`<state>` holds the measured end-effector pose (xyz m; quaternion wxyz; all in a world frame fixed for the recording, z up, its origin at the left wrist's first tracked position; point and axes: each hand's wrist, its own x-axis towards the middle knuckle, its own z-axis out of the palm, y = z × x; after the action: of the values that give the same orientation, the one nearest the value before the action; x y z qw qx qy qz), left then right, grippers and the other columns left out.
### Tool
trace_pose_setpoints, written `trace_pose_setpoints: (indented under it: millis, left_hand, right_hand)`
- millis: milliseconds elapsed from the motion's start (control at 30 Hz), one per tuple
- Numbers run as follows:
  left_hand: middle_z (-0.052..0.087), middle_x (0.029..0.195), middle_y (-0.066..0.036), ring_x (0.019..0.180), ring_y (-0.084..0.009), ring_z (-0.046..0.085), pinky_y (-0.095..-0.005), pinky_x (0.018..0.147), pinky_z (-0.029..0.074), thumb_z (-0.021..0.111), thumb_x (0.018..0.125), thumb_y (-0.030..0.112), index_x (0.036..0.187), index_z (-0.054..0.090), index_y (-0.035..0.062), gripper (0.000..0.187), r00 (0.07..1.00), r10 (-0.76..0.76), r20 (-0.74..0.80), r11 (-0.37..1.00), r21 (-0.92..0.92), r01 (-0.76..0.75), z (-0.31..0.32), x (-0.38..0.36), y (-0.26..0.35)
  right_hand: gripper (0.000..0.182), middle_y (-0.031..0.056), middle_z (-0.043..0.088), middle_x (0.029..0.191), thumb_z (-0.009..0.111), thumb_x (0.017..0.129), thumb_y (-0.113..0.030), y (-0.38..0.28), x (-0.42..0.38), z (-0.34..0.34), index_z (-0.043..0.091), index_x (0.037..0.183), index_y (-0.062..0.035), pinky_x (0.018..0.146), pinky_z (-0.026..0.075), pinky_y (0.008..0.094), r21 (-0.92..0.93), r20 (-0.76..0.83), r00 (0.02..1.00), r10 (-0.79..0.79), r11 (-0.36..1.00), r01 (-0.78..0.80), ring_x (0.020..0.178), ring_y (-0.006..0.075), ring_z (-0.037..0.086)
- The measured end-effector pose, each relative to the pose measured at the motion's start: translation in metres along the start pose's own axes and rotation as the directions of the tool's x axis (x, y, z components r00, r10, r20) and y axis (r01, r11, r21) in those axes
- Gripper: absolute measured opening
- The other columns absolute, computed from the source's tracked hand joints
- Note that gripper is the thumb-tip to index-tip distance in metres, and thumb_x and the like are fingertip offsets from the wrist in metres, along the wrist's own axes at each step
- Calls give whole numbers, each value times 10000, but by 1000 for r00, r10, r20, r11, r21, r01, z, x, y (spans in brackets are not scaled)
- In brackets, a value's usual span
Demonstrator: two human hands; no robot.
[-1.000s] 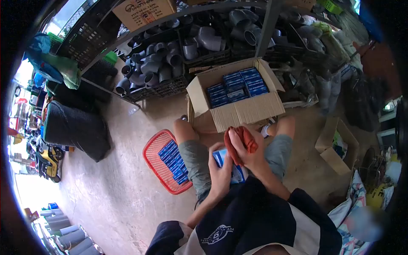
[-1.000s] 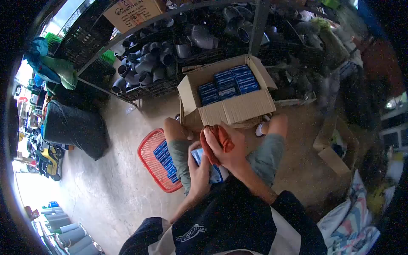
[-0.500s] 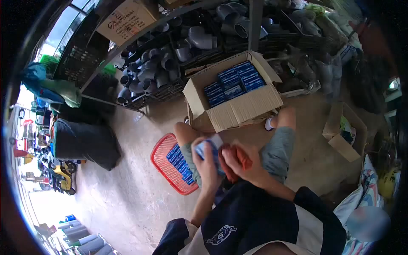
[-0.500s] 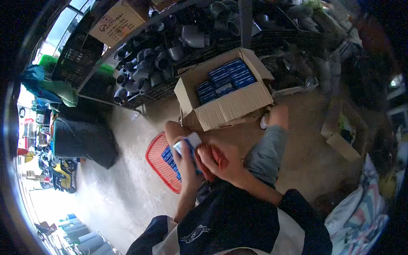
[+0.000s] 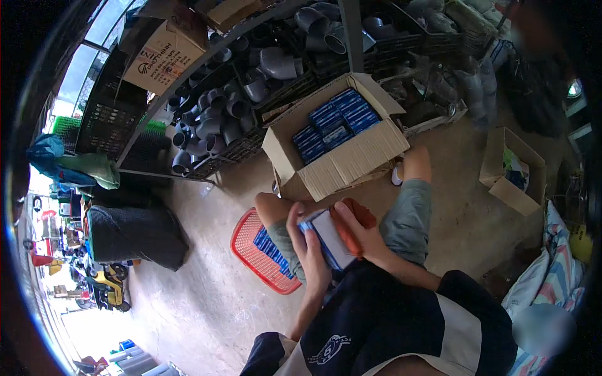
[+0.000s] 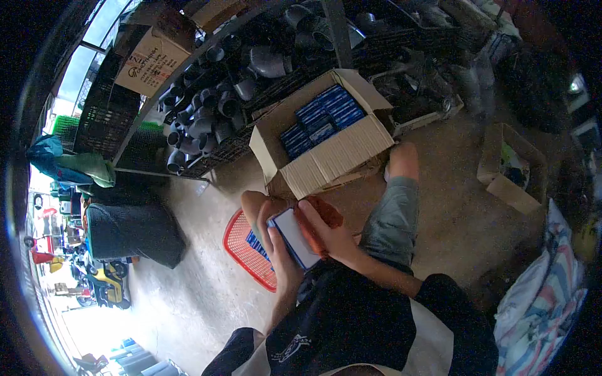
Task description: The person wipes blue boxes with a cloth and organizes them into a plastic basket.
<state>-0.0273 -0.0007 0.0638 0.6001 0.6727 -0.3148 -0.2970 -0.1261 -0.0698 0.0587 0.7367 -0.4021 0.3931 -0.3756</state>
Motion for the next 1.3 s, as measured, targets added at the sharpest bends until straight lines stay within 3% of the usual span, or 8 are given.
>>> trace_pose_setpoints:
  millis: [100,233,333,600,867,967,1133,1300]
  left_hand:
    - [498,1330,-109,1161,-178,502,-303,993,401,396,1035,512,1453,354,15,651,948,-285,146,803,-504,319,-1,24,0]
    - [486,1401,-120,1079,-132,522,-262,920,420,387,1031,545,1528,267,25,729,962,-219,163,905,-336,262,14,2,10]
    - [393,1498,-162,1208,-190,473,-311,1013,373,392,1020,557,1546,230,0,783,996,19,86,993,-116,-9,15,-8,-14]
    - [567,1208,-130,1020,-192,567,-288,884,460,441,992,265,1553,222,2,658,934,336,119,909,220,-355,19,-4,2]
    - [547,1245,-122,1040,-174,548,-303,920,464,332,1084,412,1538,269,18,604,961,-152,230,848,-469,246,18,15,21]
    - [498,1342,-171,1182,-230,523,-356,1029,406,327,1074,454,1511,334,39,603,890,-398,221,892,-133,432,6,-14,-29]
    - [516,1354,-168,1229,-269,535,-382,1087,407,338,1052,520,1546,259,123,639,879,-312,362,626,-617,477,3,20,18]
    - [556,1301,-111,1156,-210,583,-361,1001,486,368,1042,528,1505,329,107,627,820,-444,361,593,-568,571,16,-2,32]
  right_hand:
    - [293,37,666,903,617,987,-321,2,-9,-8,622,974,-28,705,498,300,-431,231,909,-347,801,415,785,150,630]
    - [287,19,655,880,623,986,-313,-4,-10,-11,599,916,-36,632,492,318,-555,386,752,-535,516,652,705,134,600]
    - [272,18,658,891,616,994,-300,3,25,-6,612,955,-31,666,487,302,-82,41,975,-218,972,221,739,116,596]
    - [203,-1,632,824,587,1012,-217,19,14,5,623,933,-34,688,479,281,164,-90,986,-140,974,154,758,103,596]
    - [233,58,552,740,746,745,-259,-9,30,-32,566,781,-115,598,457,367,-412,564,369,-738,136,901,655,262,582]
    - [253,48,547,752,739,691,-272,-29,42,-24,573,807,-120,606,460,362,-479,436,481,-761,256,840,670,243,586]
    - [290,43,568,782,770,660,-281,4,29,-27,574,801,-121,617,472,360,-318,698,295,-653,87,944,699,236,601]
    - [281,67,555,766,773,676,-263,-27,52,-34,573,798,-106,624,466,377,-387,568,477,-670,294,874,696,275,596]
